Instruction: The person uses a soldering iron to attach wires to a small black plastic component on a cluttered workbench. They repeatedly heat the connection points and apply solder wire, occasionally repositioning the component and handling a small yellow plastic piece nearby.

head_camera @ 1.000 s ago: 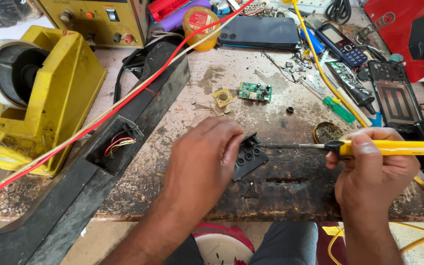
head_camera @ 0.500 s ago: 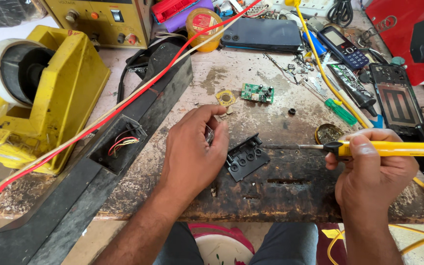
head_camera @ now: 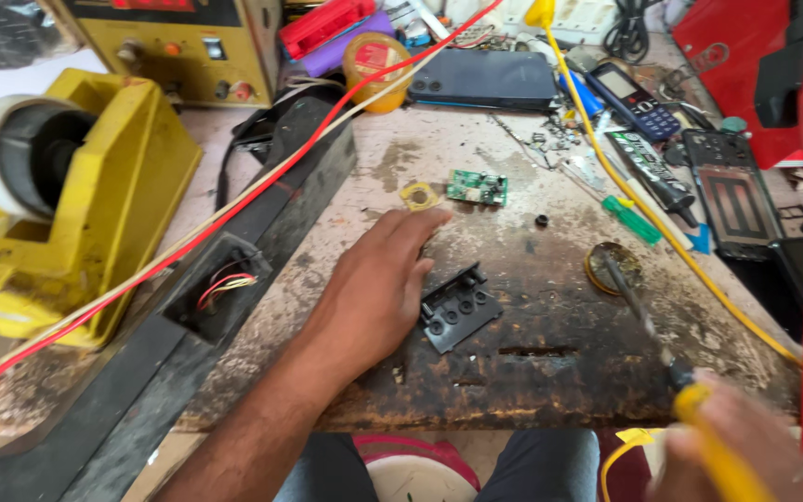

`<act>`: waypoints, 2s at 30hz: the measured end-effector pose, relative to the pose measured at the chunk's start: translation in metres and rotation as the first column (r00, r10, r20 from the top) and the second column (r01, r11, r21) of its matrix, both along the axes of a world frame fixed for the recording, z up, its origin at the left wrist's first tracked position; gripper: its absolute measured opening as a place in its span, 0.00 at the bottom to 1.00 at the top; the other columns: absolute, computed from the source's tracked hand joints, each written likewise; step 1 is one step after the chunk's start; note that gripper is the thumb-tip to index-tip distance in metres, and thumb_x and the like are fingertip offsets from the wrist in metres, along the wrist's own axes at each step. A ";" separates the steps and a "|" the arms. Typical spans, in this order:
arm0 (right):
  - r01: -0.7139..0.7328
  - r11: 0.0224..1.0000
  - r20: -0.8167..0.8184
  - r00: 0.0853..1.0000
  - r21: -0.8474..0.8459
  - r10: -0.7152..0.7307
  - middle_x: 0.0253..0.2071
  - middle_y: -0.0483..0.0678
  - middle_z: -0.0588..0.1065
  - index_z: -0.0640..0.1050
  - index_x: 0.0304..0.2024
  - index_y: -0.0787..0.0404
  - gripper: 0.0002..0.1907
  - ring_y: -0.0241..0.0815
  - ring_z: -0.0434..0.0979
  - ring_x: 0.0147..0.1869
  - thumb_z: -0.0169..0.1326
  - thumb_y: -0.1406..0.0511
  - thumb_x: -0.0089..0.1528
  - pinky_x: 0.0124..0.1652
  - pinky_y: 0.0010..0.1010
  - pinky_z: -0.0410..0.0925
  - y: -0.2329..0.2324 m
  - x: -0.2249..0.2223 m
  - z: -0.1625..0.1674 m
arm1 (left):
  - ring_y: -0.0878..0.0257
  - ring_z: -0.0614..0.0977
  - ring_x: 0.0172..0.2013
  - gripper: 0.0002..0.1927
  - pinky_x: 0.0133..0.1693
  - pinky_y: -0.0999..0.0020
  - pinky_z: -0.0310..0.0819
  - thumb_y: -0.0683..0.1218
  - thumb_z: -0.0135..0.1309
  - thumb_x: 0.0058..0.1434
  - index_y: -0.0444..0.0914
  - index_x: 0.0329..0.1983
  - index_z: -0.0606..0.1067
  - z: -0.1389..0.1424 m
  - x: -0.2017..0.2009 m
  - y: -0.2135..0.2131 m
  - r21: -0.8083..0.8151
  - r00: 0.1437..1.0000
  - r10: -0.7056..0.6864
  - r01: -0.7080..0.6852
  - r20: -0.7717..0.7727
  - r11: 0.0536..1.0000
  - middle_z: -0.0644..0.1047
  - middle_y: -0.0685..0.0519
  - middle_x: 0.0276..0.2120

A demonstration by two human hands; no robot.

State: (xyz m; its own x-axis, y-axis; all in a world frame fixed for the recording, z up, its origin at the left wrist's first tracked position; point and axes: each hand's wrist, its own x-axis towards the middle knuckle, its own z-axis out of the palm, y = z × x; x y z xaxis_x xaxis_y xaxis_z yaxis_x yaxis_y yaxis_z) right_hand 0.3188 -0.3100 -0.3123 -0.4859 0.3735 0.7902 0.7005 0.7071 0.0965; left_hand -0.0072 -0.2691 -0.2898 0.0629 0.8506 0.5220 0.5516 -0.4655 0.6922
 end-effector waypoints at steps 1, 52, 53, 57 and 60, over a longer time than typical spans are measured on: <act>-0.017 0.971 -0.212 0.977 -0.237 -0.035 0.47 0.56 0.73 0.73 0.42 0.61 0.15 0.56 0.82 0.46 0.59 0.67 0.55 0.50 0.42 0.77 -0.018 0.000 -0.012 | 0.44 0.79 0.52 0.24 0.50 0.57 0.74 0.35 0.56 0.59 0.37 0.60 0.72 0.001 0.001 0.002 0.004 1.000 0.014 -0.014 0.005 1.000 0.77 0.41 0.53; -0.058 0.957 -0.685 0.711 -0.286 -0.161 0.41 0.49 0.78 0.74 0.52 0.69 0.09 0.34 0.78 0.37 0.58 0.68 0.78 0.38 0.24 0.74 0.189 0.053 0.130 | 0.48 0.83 0.44 0.22 0.44 0.56 0.77 0.48 0.68 0.48 0.42 0.47 0.80 -0.011 0.019 -0.009 -0.109 0.960 0.273 -0.278 -0.058 0.955 0.83 0.48 0.41; -0.044 0.959 -0.682 0.713 -0.278 -0.165 0.42 0.49 0.78 0.74 0.52 0.70 0.09 0.33 0.78 0.37 0.57 0.68 0.79 0.38 0.25 0.74 0.193 0.055 0.129 | 0.48 0.83 0.44 0.22 0.44 0.56 0.77 0.48 0.68 0.48 0.42 0.48 0.80 -0.012 0.018 -0.009 -0.103 0.962 0.268 -0.273 -0.062 0.957 0.83 0.48 0.42; -0.070 0.937 -0.653 0.735 -0.342 -0.184 0.39 0.47 0.79 0.75 0.50 0.68 0.09 0.31 0.79 0.36 0.58 0.66 0.76 0.38 0.22 0.74 0.210 0.056 0.132 | 0.48 0.82 0.46 0.23 0.45 0.55 0.76 0.48 0.69 0.48 0.41 0.49 0.80 -0.016 0.016 -0.010 -0.140 0.962 0.256 -0.268 -0.099 0.953 0.82 0.48 0.46; 0.039 0.935 -0.549 0.801 -0.352 -0.240 0.38 0.47 0.79 0.76 0.50 0.69 0.10 0.31 0.80 0.37 0.59 0.66 0.74 0.37 0.23 0.74 0.226 0.045 0.136 | 0.47 0.82 0.46 0.23 0.45 0.55 0.76 0.48 0.68 0.47 0.40 0.49 0.80 -0.019 0.016 -0.008 -0.090 0.966 0.247 -0.253 -0.072 0.963 0.82 0.47 0.46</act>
